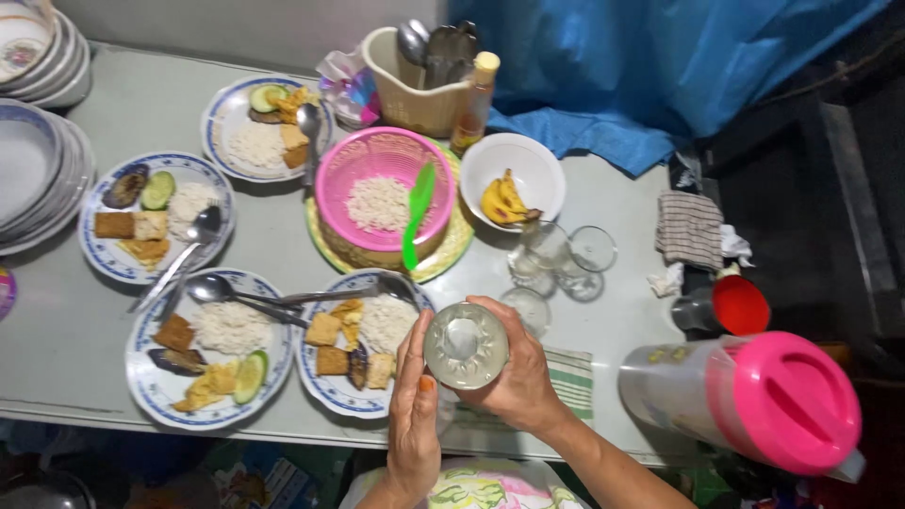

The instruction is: Serve rice from a basket onto plates and pour water into glasses.

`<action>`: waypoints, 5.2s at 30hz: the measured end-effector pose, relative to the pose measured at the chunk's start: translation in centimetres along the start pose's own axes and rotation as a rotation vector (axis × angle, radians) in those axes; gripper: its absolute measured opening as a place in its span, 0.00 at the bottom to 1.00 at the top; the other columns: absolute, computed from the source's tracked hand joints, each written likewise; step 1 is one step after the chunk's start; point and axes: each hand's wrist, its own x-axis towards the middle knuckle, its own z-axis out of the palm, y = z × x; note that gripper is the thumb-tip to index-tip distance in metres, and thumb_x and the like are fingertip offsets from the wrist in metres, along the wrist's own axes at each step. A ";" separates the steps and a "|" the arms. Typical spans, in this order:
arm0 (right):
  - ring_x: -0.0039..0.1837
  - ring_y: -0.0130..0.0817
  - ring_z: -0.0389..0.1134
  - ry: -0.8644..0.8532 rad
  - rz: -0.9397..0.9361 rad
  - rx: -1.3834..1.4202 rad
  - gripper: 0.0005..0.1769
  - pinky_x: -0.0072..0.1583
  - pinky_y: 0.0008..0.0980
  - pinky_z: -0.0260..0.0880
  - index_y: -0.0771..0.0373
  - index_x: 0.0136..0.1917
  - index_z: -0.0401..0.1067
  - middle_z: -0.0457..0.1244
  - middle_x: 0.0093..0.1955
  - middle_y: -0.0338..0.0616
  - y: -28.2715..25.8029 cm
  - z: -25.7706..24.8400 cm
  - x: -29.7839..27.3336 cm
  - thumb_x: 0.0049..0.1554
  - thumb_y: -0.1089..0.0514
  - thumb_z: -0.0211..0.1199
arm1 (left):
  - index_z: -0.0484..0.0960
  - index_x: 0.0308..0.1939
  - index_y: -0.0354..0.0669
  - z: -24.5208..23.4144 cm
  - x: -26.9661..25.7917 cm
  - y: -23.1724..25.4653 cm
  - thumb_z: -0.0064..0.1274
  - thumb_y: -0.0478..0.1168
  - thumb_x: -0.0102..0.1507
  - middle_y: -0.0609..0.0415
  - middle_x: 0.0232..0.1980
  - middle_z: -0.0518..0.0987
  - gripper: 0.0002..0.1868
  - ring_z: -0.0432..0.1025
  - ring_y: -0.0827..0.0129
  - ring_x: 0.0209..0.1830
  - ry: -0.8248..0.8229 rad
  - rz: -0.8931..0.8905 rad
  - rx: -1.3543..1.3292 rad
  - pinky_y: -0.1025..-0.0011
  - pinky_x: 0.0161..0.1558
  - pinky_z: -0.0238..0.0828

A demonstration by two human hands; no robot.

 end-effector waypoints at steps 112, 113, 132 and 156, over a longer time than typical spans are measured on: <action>0.36 0.19 0.55 0.816 0.199 0.268 0.19 0.40 0.23 0.53 0.69 0.39 0.74 0.62 0.33 0.32 12.8 -20.7 -18.8 0.60 0.50 0.68 | 0.43 0.81 0.47 17.8 1.7 -1.7 0.53 0.52 0.64 0.48 0.80 0.56 0.49 0.55 0.59 0.78 -0.756 -0.369 -0.251 0.61 0.67 0.62; 0.36 0.18 0.55 0.754 0.211 0.168 0.17 0.40 0.23 0.54 0.68 0.38 0.73 0.61 0.33 0.31 11.8 -20.7 -18.0 0.58 0.51 0.70 | 0.43 0.81 0.46 17.2 1.3 -1.9 0.54 0.48 0.64 0.47 0.78 0.59 0.48 0.59 0.61 0.74 -0.718 -0.405 -0.372 0.63 0.66 0.63; 0.29 0.18 0.55 0.195 0.306 -0.411 0.21 0.30 0.27 0.57 0.67 0.26 0.70 0.57 0.22 0.35 3.4 -18.8 -10.0 0.40 0.54 0.80 | 0.45 0.80 0.47 9.8 -0.9 -3.5 0.55 0.36 0.63 0.54 0.75 0.64 0.46 0.66 0.69 0.70 -0.442 -0.702 -0.788 0.70 0.68 0.62; 0.28 0.24 0.68 0.052 0.525 -0.499 0.17 0.32 0.31 0.69 0.66 0.40 0.82 0.70 0.24 0.43 0.9 -16.3 -7.7 0.41 0.52 0.79 | 0.57 0.77 0.57 8.2 1.0 -4.8 0.54 0.39 0.61 0.62 0.67 0.73 0.41 0.69 0.76 0.63 -0.435 -0.896 -0.852 0.71 0.62 0.67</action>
